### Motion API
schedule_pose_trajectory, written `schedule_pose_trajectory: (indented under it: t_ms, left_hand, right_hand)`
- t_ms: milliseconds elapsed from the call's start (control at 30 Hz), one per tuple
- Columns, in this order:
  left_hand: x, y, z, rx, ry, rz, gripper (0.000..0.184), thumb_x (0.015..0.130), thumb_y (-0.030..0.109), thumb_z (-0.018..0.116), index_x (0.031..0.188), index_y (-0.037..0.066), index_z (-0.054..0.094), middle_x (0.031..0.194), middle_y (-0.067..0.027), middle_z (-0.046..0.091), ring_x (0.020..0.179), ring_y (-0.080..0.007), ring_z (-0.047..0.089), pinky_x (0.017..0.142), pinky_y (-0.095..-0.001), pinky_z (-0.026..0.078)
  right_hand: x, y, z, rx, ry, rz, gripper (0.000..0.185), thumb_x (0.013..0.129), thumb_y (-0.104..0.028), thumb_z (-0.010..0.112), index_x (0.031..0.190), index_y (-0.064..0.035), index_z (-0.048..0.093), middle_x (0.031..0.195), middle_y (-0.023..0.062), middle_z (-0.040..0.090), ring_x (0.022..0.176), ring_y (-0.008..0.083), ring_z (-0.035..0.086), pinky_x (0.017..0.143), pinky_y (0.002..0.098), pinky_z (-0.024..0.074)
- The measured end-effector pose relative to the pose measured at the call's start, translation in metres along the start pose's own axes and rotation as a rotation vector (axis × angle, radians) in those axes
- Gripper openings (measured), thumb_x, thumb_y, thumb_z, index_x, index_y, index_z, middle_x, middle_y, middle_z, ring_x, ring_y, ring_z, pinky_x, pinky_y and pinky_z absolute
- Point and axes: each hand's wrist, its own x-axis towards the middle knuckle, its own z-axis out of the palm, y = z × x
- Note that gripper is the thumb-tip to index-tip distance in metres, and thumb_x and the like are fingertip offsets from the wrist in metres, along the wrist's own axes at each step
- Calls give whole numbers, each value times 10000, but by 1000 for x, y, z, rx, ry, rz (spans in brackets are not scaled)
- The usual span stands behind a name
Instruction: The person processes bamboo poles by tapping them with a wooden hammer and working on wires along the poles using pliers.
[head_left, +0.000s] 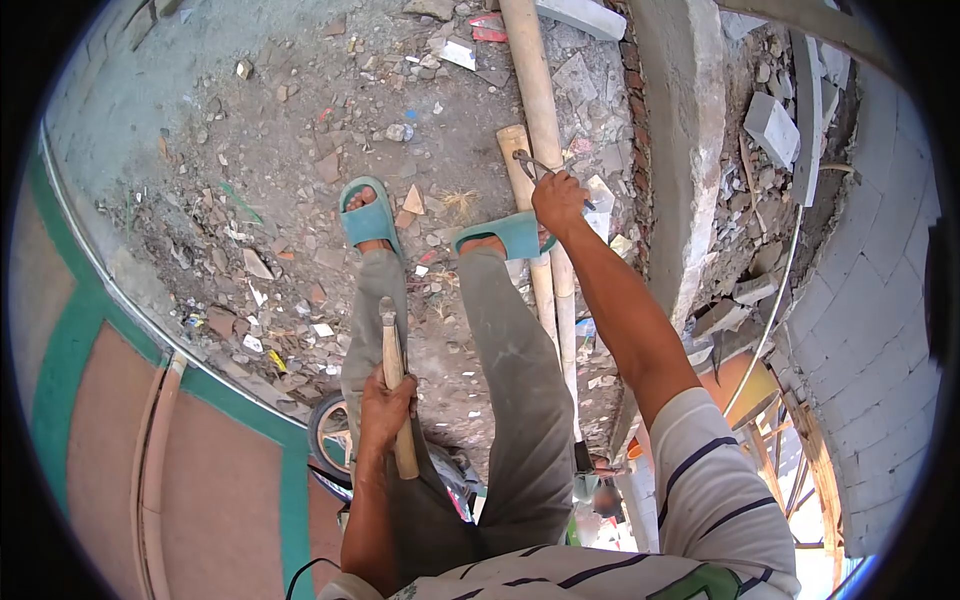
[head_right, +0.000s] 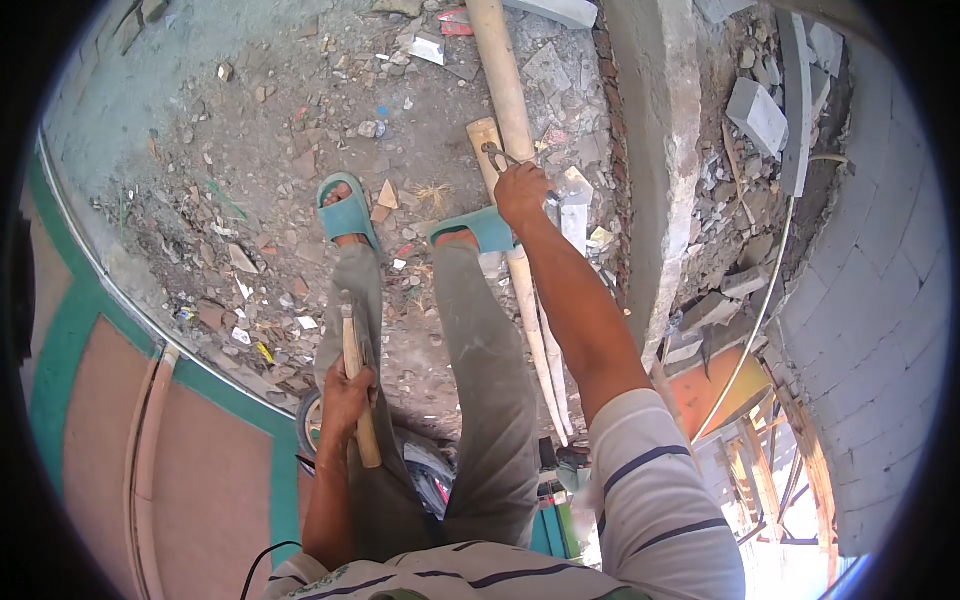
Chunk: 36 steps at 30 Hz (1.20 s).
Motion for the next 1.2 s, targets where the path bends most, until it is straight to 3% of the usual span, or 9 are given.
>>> schedule_pose_trajectory:
  t_ms: [133, 200, 400, 533, 700, 1033, 1200]
  left_hand:
    - [3, -4, -5, -3, -20, -17, 128, 829, 67, 569, 938, 14, 526, 622, -16, 524, 477, -94, 495, 426, -242, 417]
    - [4, -2, -4, -24, -9, -9, 107, 809, 56, 548, 905, 20, 517, 614, -18, 521, 468, -93, 489, 419, -239, 408]
    - [9, 4, -8, -30, 44, -21, 107, 812, 57, 549, 906, 17, 516, 615, -20, 522, 465, -92, 487, 417, -239, 407]
    - [20, 2, 1, -33, 82, 7, 87, 795, 49, 528, 875, 20, 510, 606, -24, 517, 448, -96, 480, 406, -241, 399]
    - [26, -3, 24, -24, 76, -14, 99, 810, 56, 556, 894, 22, 517, 612, -16, 522, 459, -90, 482, 413, -241, 399]
    - [31, 9, 82, -43, 39, -41, 103, 826, 68, 581, 897, 34, 515, 614, -11, 527, 475, -87, 495, 426, -240, 403]
    - [33, 12, 91, -3, 28, -40, 90, 829, 65, 568, 897, 35, 517, 616, -9, 525, 488, -84, 495, 436, -240, 405]
  right_hand:
    - [5, 2, -12, 205, -31, 39, 286, 853, -190, 512, 1040, 22, 558, 960, 214, 624, 886, 383, 641, 708, 533, 517]
    - [5, 9, -16, 281, -119, 61, 286, 891, -185, 461, 1068, 19, 553, 1047, 208, 635, 959, 389, 633, 802, 486, 507]
    - [17, 40, -12, 273, -195, -33, 266, 849, -120, 450, 1033, 52, 535, 1026, 268, 626, 979, 375, 627, 822, 457, 503]
    - [24, 59, -4, 269, -163, -108, 274, 833, -116, 436, 1040, 47, 512, 977, 296, 618, 911, 433, 622, 806, 497, 490]
    - [26, 73, 6, 289, -135, -150, 286, 833, -85, 430, 1078, 28, 522, 1020, 286, 609, 926, 412, 628, 798, 476, 501]
    - [25, 83, 64, 436, -28, -156, 295, 799, -85, 487, 1080, 4, 501, 954, 251, 594, 874, 418, 621, 756, 486, 507]
    - [15, 69, 88, 493, 168, -162, 324, 758, -61, 542, 1072, -10, 480, 920, 219, 570, 827, 399, 615, 718, 479, 512]
